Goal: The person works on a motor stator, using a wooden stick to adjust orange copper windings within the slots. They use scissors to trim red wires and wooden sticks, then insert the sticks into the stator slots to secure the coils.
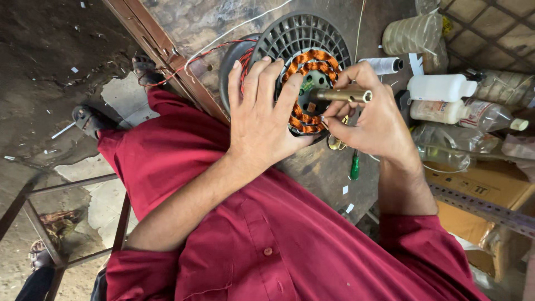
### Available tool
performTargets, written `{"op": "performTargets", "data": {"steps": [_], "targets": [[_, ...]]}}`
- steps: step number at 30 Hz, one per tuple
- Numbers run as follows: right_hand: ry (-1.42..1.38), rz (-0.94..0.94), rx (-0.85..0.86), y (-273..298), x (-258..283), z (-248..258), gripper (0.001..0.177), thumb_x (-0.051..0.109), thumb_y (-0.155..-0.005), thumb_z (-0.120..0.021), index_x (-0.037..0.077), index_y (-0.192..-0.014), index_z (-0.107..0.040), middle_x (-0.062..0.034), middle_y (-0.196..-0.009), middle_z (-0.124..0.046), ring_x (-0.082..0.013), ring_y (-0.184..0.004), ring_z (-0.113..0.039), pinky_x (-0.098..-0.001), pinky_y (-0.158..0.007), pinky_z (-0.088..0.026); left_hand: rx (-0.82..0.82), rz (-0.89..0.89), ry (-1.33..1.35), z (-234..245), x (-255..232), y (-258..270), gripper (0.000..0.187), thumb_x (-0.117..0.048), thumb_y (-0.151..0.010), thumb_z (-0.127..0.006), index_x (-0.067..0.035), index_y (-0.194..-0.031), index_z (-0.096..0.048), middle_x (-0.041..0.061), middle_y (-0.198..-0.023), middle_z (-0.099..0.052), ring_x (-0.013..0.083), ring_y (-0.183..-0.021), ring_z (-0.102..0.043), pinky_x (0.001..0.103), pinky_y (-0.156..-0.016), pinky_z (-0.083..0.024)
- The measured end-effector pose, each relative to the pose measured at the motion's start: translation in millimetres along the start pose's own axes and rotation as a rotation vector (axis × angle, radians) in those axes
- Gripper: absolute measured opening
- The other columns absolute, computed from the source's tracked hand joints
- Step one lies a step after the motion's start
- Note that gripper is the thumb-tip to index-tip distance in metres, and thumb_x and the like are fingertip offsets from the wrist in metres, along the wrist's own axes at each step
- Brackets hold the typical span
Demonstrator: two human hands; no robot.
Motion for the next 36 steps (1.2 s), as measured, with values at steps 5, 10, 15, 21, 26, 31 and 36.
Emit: {"op": "performTargets", "data": {"steps": [5, 10, 15, 21, 26, 31, 36], "targets": [[0.022, -0.001, 0.044, -4.2, 7.7, -2.4, 0.052, -0.004, -0.08, -0.078, 0.002, -0.124, -0.05, -0.0081, -0.089, -0.073, -0.0132, -0.082, -0.074, -0.027, -0.072, -0.06, 0.002, -0.001, 0.002, -1.4, 2.3, 2.3, 0.092, -0.051, -0.066, -0.093, -0.008, -0.137, -0.055, 0.02, -0.142, -0.047, 0.0398, -0.14, -0.042, 0.064, -0.123, -0.021], [0.202, 0.046, 0.164, -24.4, 18.0, 10.9, 0.074, 0.003, -0.069, -0.089, 0.006, -0.134, -0.052, -0.0077, -0.085, -0.069, -0.0174, -0.079, -0.072, -0.0335, -0.067, -0.055, -0.001, -0.002, 0.003, -0.2, 0.4, -0.9, 0.091, -0.052, -0.067, -0.092, -0.008, -0.137, -0.054, 0.021, -0.141, -0.048, 0.04, -0.139, -0.043, 0.065, -0.123, -0.021], [0.259, -0.068, 0.241, -41.8, 22.9, 7.6, 0.076, 0.008, -0.063, -0.092, 0.01, -0.128, -0.053, -0.0074, -0.073, -0.067, -0.0217, -0.063, -0.067, -0.039, -0.054, -0.049, -0.012, -0.025, -0.005, 0.1, 0.0, 2.3, 0.091, -0.051, -0.064, -0.091, -0.007, -0.135, -0.056, 0.021, -0.142, -0.049, 0.0405, -0.14, -0.042, 0.066, -0.121, -0.02], [0.304, 0.019, 0.235, -40.3, 23.3, 7.5, 0.073, -0.002, -0.065, -0.078, 0.009, -0.132, -0.05, -0.0078, -0.074, -0.064, -0.025, -0.063, -0.068, -0.0388, -0.052, -0.048, -0.006, -0.294, -0.109, -12.9, -17.4, 18.5, 0.043, -0.026, -0.087, -0.084, -0.012, -0.122, -0.064, 0.008, -0.131, -0.055, 0.0266, -0.138, -0.048, 0.064, -0.123, -0.026], [0.229, 0.098, 0.307, -47.5, 25.1, 14.7, 0.081, 0.002, -0.061, -0.081, 0.012, -0.135, -0.05, -0.0074, -0.071, -0.064, -0.0248, -0.057, -0.066, -0.0384, -0.051, -0.049, 0.059, -0.235, -0.049, -8.4, -26.8, 11.6, 0.038, -0.021, -0.084, -0.08, -0.01, -0.117, -0.065, 0.008, -0.125, -0.057, 0.0272, -0.132, -0.051, 0.061, -0.121, -0.029], [0.223, 0.031, 0.302, -44.5, 24.7, 13.1, 0.08, 0.006, -0.064, -0.082, 0.016, -0.137, -0.049, -0.0067, -0.072, -0.067, -0.0228, -0.059, -0.068, -0.0376, -0.053, -0.05, 0.158, -0.133, -0.008, -5.7, -31.9, 2.4, 0.045, -0.022, -0.075, -0.082, -0.009, -0.115, -0.066, 0.008, -0.123, -0.059, 0.0279, -0.129, -0.052, 0.06, -0.12, -0.025], [0.085, 0.363, 0.145, -33.7, 26.1, 16.9, 0.083, 0.012, -0.066, -0.081, 0.012, -0.143, -0.048, -0.0173, -0.116, -0.073, -0.0396, -0.097, -0.072, -0.0471, -0.079, -0.057, 0.209, -0.156, -0.109, -8.2, -36.5, -4.6, 0.046, -0.027, -0.075, -0.085, -0.009, -0.112, -0.066, 0.01, -0.122, -0.06, 0.0298, -0.127, -0.051, 0.061, -0.118, -0.024]]}}
Point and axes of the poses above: each hand's wrist, its own y-axis away from the middle knuckle, its own z-axis out of the back of the hand, x = y × z, the point moved 4 cm from there along -y, towards the middle knuckle
